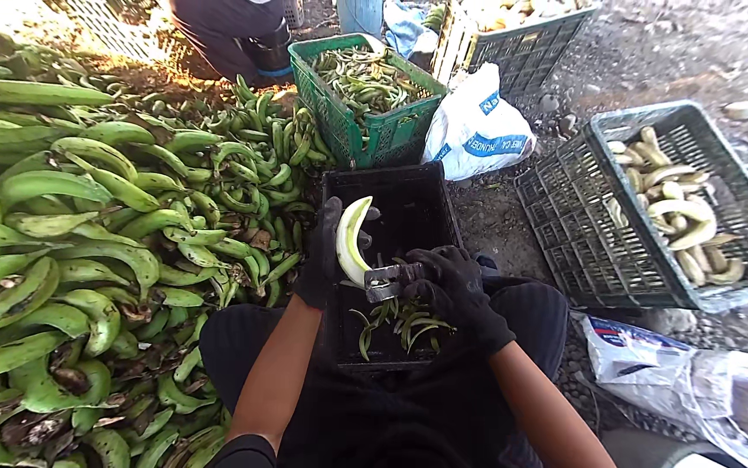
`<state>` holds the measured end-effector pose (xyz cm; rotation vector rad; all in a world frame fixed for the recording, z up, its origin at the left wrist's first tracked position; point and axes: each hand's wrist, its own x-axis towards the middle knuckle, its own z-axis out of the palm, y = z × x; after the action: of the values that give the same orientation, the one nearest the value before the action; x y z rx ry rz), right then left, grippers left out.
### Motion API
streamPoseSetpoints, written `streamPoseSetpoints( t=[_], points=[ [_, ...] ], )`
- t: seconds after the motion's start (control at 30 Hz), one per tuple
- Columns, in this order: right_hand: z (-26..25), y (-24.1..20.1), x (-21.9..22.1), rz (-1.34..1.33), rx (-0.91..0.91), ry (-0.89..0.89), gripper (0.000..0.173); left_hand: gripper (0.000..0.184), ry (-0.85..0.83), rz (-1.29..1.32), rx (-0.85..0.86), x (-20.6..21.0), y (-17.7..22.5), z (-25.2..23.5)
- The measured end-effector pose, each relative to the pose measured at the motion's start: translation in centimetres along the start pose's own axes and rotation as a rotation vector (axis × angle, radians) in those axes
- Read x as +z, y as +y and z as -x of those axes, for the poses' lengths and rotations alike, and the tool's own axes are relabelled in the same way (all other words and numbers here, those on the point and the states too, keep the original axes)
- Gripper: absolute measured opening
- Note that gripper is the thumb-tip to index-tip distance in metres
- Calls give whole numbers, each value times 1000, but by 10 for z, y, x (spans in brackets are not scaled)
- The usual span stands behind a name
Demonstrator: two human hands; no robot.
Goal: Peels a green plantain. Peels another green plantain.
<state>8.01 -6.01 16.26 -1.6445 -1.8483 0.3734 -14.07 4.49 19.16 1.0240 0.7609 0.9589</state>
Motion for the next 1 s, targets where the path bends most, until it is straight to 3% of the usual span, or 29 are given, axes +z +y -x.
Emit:
streamPoseSetpoints(
  t=[0.13, 0.3, 0.37, 0.53, 0.63, 0.77, 0.83, 0.93, 1.0],
  points=[
    [-12, -26, 0, -59, 271, -132, 49, 63, 7, -221, 22, 8, -5, -2],
    [-42, -28, 33, -261, 629, 121, 50, 57, 82, -434, 208, 13, -17, 2],
    [-47, -19, 35, -379, 737, 172, 57, 55, 127, -324, 196, 16, -16, 3],
    [-11, 30, 44, -417, 726, 30, 67, 64, 129, -62, 121, -1, -17, 5],
    [22, 62, 76, -402, 758, -116, 67, 54, 133, -80, -9, -19, -41, 1],
    [49, 67, 101, -273, 786, -372, 52, 48, 90, -553, -301, -46, -86, 16],
    [50, 61, 91, -174, 699, -522, 51, 48, -51, -856, -434, -48, -96, 31],
    [62, 58, 79, -224, 819, -529, 73, 50, -374, -1337, -617, -18, -87, 55],
    [76, 56, 69, -224, 968, -533, 84, 49, -487, -1457, -742, -2, -86, 56]
  ],
)
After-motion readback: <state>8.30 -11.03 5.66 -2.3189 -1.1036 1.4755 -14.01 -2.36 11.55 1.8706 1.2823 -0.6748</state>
